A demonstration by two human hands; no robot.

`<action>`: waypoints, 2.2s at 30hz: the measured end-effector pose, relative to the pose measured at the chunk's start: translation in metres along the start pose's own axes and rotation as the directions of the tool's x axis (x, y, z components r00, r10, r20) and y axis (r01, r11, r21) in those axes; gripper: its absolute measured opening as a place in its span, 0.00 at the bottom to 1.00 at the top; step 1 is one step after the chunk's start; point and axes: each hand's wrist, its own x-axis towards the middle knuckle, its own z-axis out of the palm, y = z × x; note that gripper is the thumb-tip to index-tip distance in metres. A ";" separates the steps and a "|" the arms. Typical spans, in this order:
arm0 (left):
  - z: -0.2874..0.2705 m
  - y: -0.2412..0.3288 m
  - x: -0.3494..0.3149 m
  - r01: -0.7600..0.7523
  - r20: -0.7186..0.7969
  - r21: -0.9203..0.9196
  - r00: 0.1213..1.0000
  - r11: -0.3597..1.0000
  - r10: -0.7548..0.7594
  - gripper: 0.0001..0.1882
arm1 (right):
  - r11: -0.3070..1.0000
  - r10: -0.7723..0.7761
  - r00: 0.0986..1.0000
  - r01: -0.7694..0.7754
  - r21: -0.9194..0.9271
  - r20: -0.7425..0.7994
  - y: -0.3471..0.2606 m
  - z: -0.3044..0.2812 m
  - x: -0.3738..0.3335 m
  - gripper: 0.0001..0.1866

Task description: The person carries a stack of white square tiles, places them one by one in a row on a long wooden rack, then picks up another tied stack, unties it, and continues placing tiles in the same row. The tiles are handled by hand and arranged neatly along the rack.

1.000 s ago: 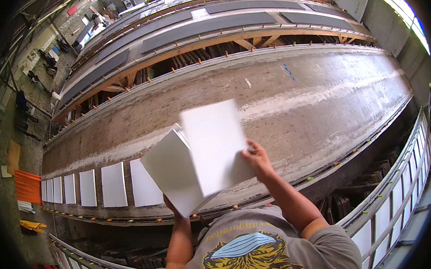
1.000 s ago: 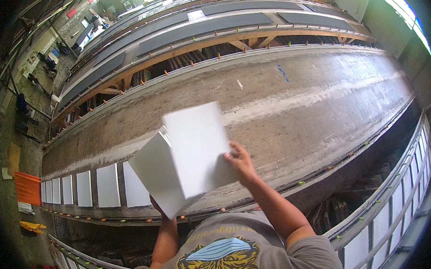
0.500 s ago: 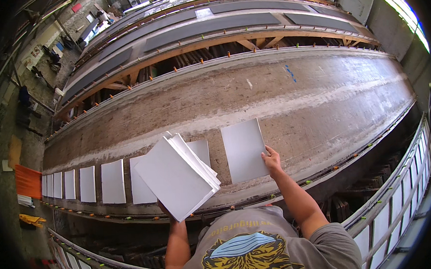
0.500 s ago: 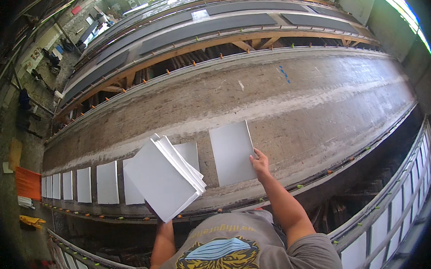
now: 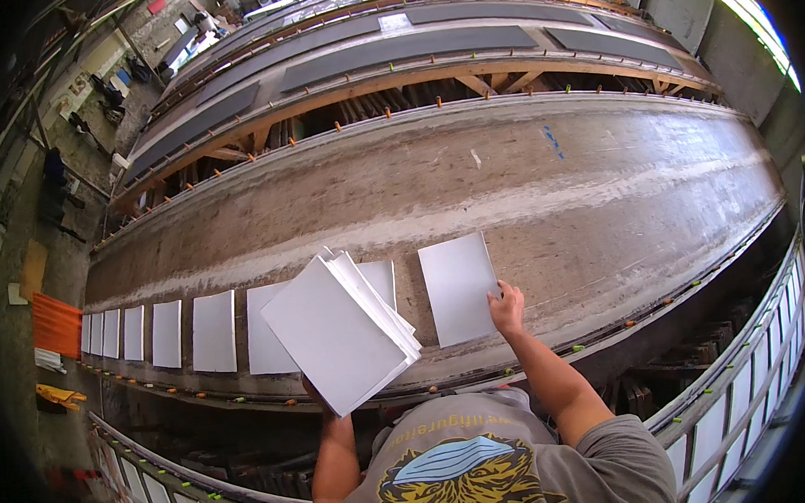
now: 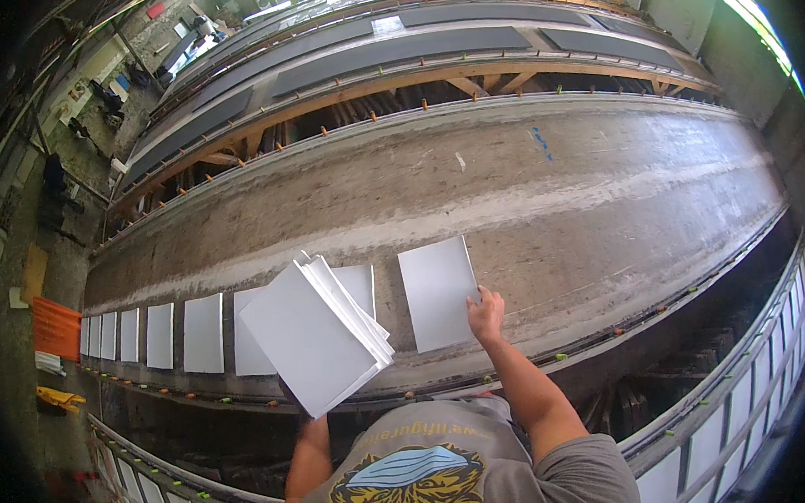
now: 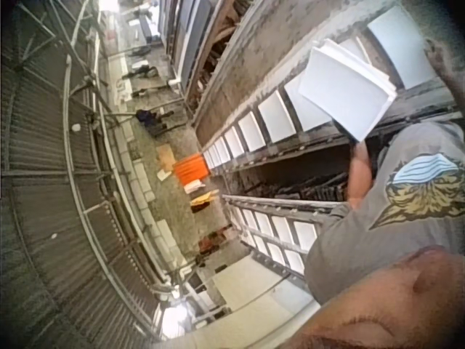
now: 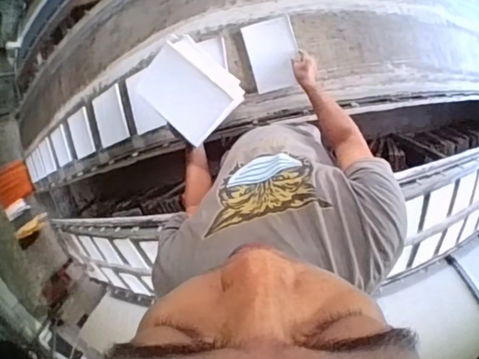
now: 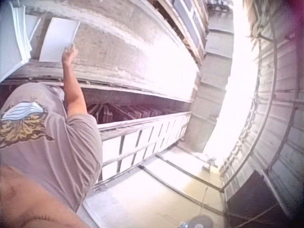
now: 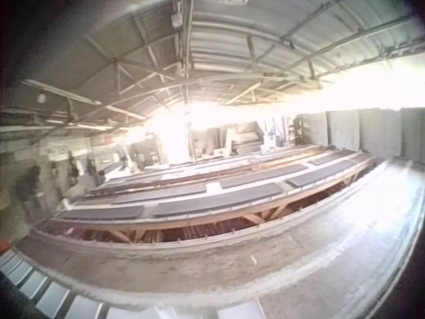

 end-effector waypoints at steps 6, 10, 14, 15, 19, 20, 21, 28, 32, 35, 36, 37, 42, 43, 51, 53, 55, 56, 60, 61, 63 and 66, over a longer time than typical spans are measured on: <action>-0.015 0.016 -0.013 -0.021 -0.018 0.013 1.000 1.000 0.021 0.26 | 0.852 -0.518 0.853 0.522 -0.050 0.064 -0.059 0.001 -0.036 0.29; -0.026 0.032 -0.014 -0.026 -0.016 0.021 1.000 0.999 0.026 0.26 | 0.621 -0.734 0.554 0.782 0.056 0.393 -0.122 0.037 -0.084 0.42; -0.035 0.050 -0.015 -0.036 -0.008 0.025 0.999 0.999 0.036 0.26 | 0.523 -0.683 0.457 0.851 -0.056 0.570 -0.147 0.065 -0.106 0.51; -0.036 0.053 -0.013 -0.035 -0.002 0.029 0.999 0.999 0.035 0.26 | 0.521 -0.671 0.462 0.850 -0.075 0.580 -0.145 0.072 -0.107 0.51; -0.043 0.060 -0.014 -0.033 0.003 0.027 0.999 0.999 0.033 0.26 | 0.519 -0.694 0.442 0.854 -0.030 0.568 -0.139 0.078 -0.104 0.52; -0.044 0.059 -0.014 -0.030 0.006 0.025 1.000 0.999 0.029 0.26 | 0.517 -0.709 0.434 0.856 -0.009 0.555 -0.137 0.080 -0.103 0.53; -0.045 0.059 -0.013 -0.026 0.010 0.019 1.000 0.999 0.026 0.26 | 0.523 -0.703 0.435 0.852 -0.007 0.563 -0.135 0.081 -0.102 0.52; -0.041 0.039 -0.001 -0.008 0.063 0.008 0.998 1.000 0.007 0.25 | 0.579 -0.703 0.537 0.813 -0.062 0.466 -0.135 0.070 -0.098 0.38; -0.043 0.014 0.008 -0.074 0.140 0.156 0.989 0.985 0.053 0.25 | 0.890 -0.456 0.831 0.435 0.139 0.320 -0.144 0.026 -0.075 0.17; 0.012 0.000 0.008 0.078 0.055 0.123 0.995 0.989 -0.086 0.26 | 0.905 -0.408 0.862 0.337 0.259 0.301 -0.179 -0.035 -0.083 0.20; 0.020 -0.009 0.006 0.113 0.048 0.105 0.992 0.988 -0.119 0.27 | 0.919 -0.374 0.847 0.284 0.273 0.379 -0.191 -0.055 -0.091 0.23; 0.026 -0.020 0.005 0.149 0.045 0.086 0.987 0.985 -0.154 0.28 | 0.917 -0.387 0.839 0.306 0.258 0.381 -0.195 -0.064 -0.097 0.30; 0.020 -0.065 0.004 0.192 0.053 0.117 0.979 0.974 -0.199 0.32 | 0.910 -0.412 0.830 0.395 0.125 0.375 -0.182 -0.079 -0.094 0.36; 0.025 -0.070 0.003 0.197 0.085 0.079 0.975 0.977 -0.204 0.32 | 0.925 -0.378 0.835 0.353 0.137 0.399 -0.177 -0.082 -0.090 0.36; 0.086 -0.070 0.003 0.216 0.118 0.194 0.963 0.957 -0.241 0.32 | 0.967 -0.252 0.894 0.246 0.065 0.370 -0.169 -0.090 -0.093 0.33; 0.079 -0.072 0.014 0.328 0.129 0.046 0.935 0.944 -0.331 0.33 | 0.979 -0.188 0.885 0.132 0.157 0.427 -0.173 -0.099 -0.088 0.31; 0.065 -0.077 0.017 0.329 0.123 -0.035 0.939 0.944 -0.322 0.33 | 0.964 -0.162 0.867 0.037 0.262 0.472 -0.167 -0.101 -0.081 0.30; 0.063 -0.079 0.015 0.329 0.117 -0.078 0.940 0.941 -0.319 0.33 | 0.950 -0.199 0.871 0.059 0.306 0.450 -0.163 -0.102 -0.079 0.30; 0.052 -0.094 0.026 0.281 0.284 -0.054 0.924 0.958 -0.255 0.29 | 0.747 -0.229 0.847 -0.164 0.645 0.481 -0.131 -0.105 -0.067 0.24; 0.078 -0.089 0.022 0.317 0.189 -0.045 0.934 0.947 -0.304 0.29 | 0.687 -0.220 0.843 -0.223 0.691 0.491 -0.137 -0.125 -0.066 0.23; 0.073 -0.095 0.021 0.302 0.199 -0.166 0.943 0.939 -0.268 0.29 | 0.596 -0.233 0.853 -0.255 0.762 0.468 -0.135 -0.148 -0.058 0.24; 0.055 -0.106 0.024 0.297 0.270 -0.221 0.934 0.929 -0.234 0.31 | 0.407 -0.189 0.933 -0.211 0.889 0.307 -0.101 -0.170 -0.031 0.25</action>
